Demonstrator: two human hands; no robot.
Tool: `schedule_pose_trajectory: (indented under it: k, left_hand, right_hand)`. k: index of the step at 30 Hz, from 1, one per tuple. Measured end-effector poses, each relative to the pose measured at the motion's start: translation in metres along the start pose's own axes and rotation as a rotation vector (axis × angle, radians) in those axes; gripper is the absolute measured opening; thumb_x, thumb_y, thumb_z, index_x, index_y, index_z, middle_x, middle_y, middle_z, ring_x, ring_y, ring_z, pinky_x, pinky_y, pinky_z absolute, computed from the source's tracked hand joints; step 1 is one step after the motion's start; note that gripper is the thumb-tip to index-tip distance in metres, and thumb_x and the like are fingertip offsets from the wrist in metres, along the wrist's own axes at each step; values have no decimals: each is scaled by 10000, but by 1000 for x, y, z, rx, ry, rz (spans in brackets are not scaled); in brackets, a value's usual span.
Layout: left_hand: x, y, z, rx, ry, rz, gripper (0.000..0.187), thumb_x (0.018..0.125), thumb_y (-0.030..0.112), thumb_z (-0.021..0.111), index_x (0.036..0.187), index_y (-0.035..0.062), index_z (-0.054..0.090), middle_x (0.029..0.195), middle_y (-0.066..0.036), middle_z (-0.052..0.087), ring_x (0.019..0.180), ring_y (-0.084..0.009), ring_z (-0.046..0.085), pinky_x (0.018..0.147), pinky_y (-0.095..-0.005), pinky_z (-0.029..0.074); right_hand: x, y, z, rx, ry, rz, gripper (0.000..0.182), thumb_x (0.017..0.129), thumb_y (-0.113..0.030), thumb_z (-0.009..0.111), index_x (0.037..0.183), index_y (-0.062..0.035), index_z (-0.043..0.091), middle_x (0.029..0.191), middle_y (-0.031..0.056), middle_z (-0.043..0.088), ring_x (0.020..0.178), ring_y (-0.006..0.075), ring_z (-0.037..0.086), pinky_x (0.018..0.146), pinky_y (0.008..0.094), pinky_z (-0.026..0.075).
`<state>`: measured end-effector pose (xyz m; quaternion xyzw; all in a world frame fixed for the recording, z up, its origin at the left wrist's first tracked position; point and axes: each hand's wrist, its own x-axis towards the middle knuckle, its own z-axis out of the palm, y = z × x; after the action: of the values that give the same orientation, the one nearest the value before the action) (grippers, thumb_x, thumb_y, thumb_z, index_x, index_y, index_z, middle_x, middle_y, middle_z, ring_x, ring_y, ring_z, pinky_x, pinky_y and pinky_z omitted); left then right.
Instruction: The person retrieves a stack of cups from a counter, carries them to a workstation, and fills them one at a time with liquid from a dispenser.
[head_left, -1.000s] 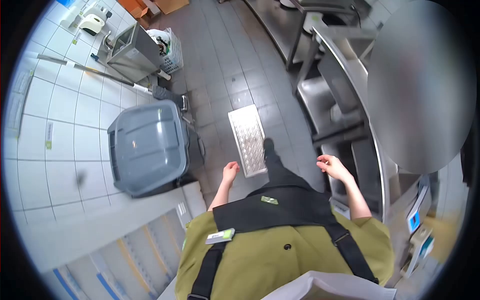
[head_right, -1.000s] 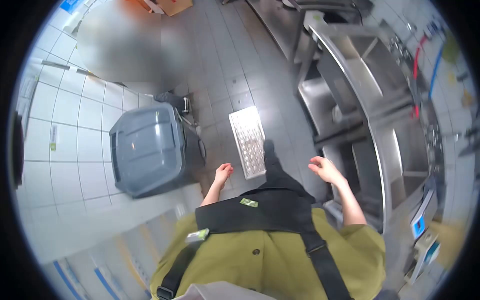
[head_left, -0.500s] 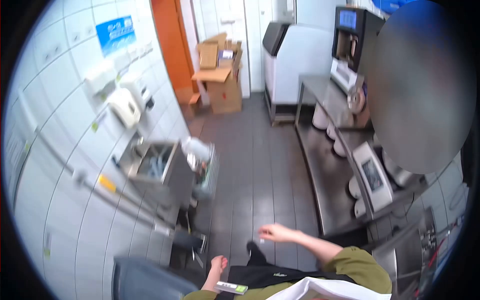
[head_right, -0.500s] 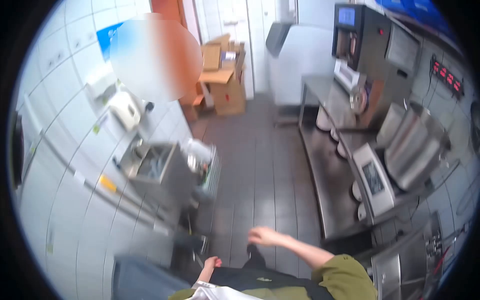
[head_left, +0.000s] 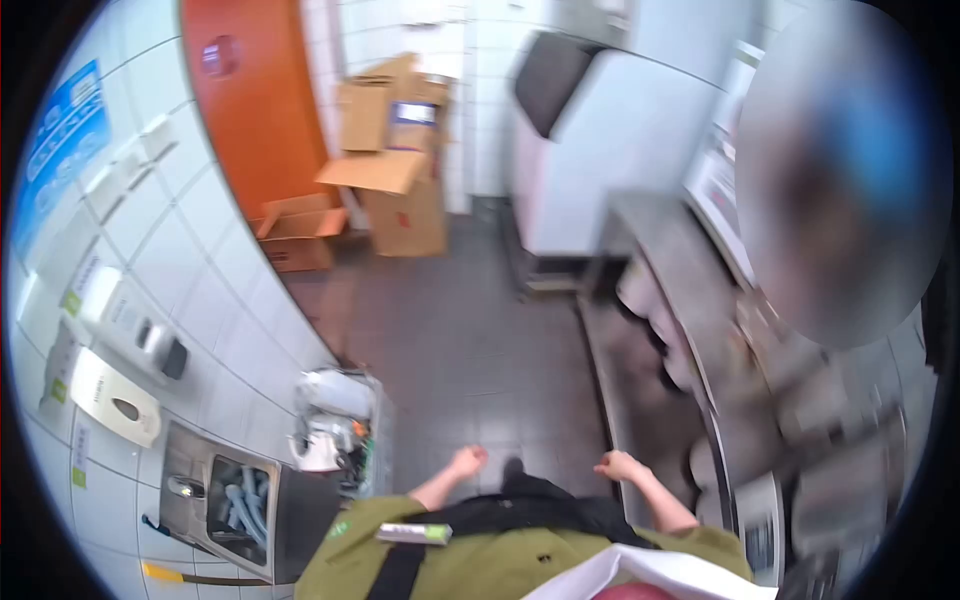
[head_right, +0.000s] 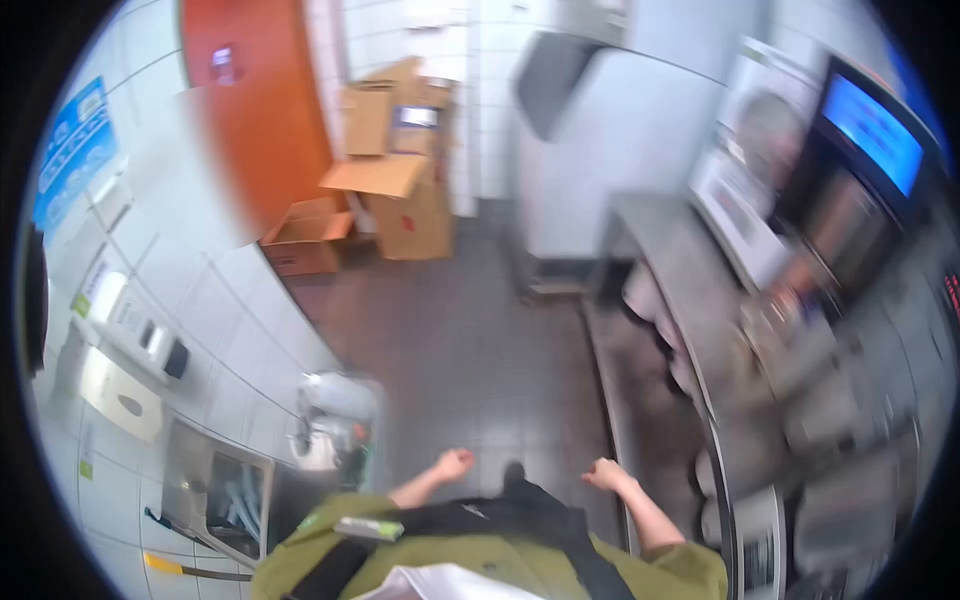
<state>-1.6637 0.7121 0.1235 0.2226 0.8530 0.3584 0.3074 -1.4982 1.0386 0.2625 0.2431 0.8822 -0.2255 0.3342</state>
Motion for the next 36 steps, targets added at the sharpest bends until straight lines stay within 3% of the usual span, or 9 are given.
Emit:
schedule_pose_trajectory:
  k: [5, 9, 16, 17, 20, 23, 27, 31, 36]
  left_hand:
    - [34, -77, -87, -1158, 716, -733, 107, 840, 74, 544, 902, 29, 619, 711, -55, 616, 585, -134, 576, 500, -272, 464]
    - [37, -147, -146, -1156, 1048, -1090, 88, 783, 100, 561, 822, 48, 621, 664, -87, 606, 509, -167, 556, 421, -304, 426]
    - [223, -248, -343, -343, 759, -711, 200, 853, 153, 501, 844, 40, 665, 813, -158, 658, 801, -278, 641, 661, -396, 499]
    - [264, -238, -392, -793, 978, -670, 207, 827, 186, 542, 890, 45, 679, 836, -125, 676, 847, -236, 640, 708, -362, 501]
    - [370, -227, -520, -897, 668, -459, 245, 797, 242, 591, 970, 90, 675, 812, -60, 671, 762, -158, 625, 708, -299, 490]
    - [423, -205, -653, -343, 644, -294, 245, 797, 239, 549, 945, 78, 659, 887, -134, 663, 834, -289, 640, 744, -371, 498]
    - [474, -277, -765, -320, 806, -352, 237, 785, 213, 532, 929, 73, 658, 929, -158, 650, 882, -344, 618, 782, -412, 492]
    - [462, -397, -832, -301, 720, -1026, 217, 743, 118, 529, 891, 111, 687, 955, -152, 651, 937, -328, 607, 855, -408, 474]
    - [427, -472, -897, -684, 1128, -1310, 281, 706, 86, 556, 942, 146, 696, 1002, -105, 652, 1051, -273, 559, 934, -379, 427]
  right_hand:
    - [178, -294, -154, -115, 310, -836, 342, 836, -260, 580, 1077, -20, 544, 1037, 180, 563, 979, 345, 562, 816, 419, 470]
    - [262, -507, -214, -85, 69, -1183, 266, 845, -239, 561, 1022, -43, 588, 988, 175, 595, 915, 343, 589, 792, 417, 483]
    - [487, -581, -243, -128, 63, -954, 226, 830, -219, 548, 958, -55, 636, 853, 171, 643, 806, 340, 619, 713, 410, 486]
    - [509, -575, -245, -202, 53, -782, 207, 817, -213, 551, 907, -49, 643, 795, 169, 646, 772, 341, 623, 691, 418, 488]
    - [555, -579, -266, 123, -302, -497, 178, 841, -172, 589, 906, -19, 656, 627, 47, 599, 599, 103, 582, 547, 277, 474]
    - [604, -669, -292, 207, -252, -549, 189, 855, -160, 583, 914, 12, 637, 677, 37, 608, 597, 108, 575, 526, 264, 462]
    - [693, -889, -343, 330, -165, -836, 216, 833, -150, 596, 952, 28, 623, 712, 100, 649, 626, 152, 629, 597, 288, 493]
    - [734, -1131, -337, 260, -161, -1152, 211, 869, -138, 582, 1009, 18, 610, 817, 73, 647, 665, 119, 611, 597, 250, 484]
    - [696, -1380, -288, -156, -485, -1456, 339, 829, -220, 600, 1080, 6, 581, 935, 146, 625, 820, 201, 616, 745, 306, 492]
